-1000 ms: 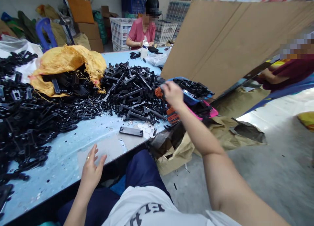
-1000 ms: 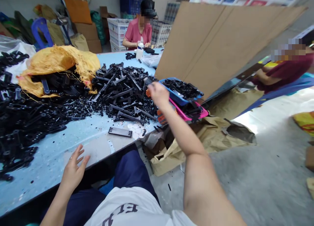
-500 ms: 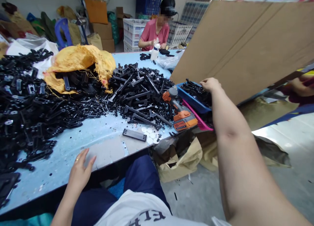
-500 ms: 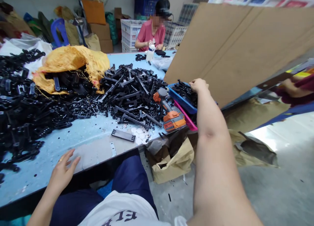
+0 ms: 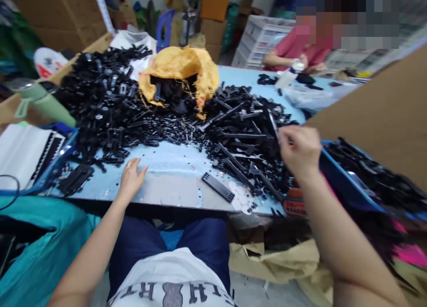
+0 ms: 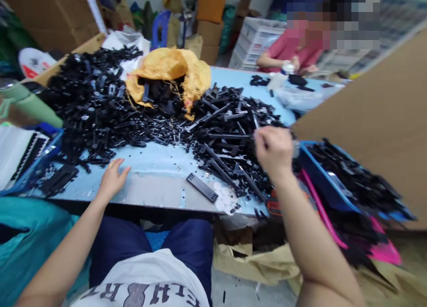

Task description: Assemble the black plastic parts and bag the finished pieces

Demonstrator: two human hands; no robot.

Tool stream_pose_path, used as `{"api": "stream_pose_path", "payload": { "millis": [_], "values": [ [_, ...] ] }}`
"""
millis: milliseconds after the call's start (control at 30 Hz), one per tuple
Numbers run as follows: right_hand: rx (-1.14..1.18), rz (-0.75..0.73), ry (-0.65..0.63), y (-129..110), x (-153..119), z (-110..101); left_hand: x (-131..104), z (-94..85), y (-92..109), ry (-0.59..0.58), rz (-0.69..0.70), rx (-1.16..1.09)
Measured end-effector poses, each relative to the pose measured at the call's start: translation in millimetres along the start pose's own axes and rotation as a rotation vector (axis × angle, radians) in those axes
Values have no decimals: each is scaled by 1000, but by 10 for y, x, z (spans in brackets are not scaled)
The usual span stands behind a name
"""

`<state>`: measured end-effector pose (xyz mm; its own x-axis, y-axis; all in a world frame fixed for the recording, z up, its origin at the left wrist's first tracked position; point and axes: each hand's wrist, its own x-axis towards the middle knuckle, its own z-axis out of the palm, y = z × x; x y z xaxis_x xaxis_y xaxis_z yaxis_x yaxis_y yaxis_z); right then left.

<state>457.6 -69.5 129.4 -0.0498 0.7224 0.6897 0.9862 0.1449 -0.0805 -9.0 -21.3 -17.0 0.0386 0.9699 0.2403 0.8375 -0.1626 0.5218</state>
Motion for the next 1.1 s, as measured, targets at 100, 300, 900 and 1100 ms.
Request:
{"api": "stream_pose_path", "payload": {
  "millis": [100,300,900,1100],
  "values": [
    [210,-264,-306,-871,-399,407,365,-60,-11,133,-124,176],
    [76,-31,-502,-1456,-1108,987,945,-11,-17,60,-505,302],
    [513,234,-515,-1873,-1143,1343,165,366,241,-83,210,73],
    [334,104,-600,-1986,-1179,1353,23,224,148,-259,384,130]
  ]
}}
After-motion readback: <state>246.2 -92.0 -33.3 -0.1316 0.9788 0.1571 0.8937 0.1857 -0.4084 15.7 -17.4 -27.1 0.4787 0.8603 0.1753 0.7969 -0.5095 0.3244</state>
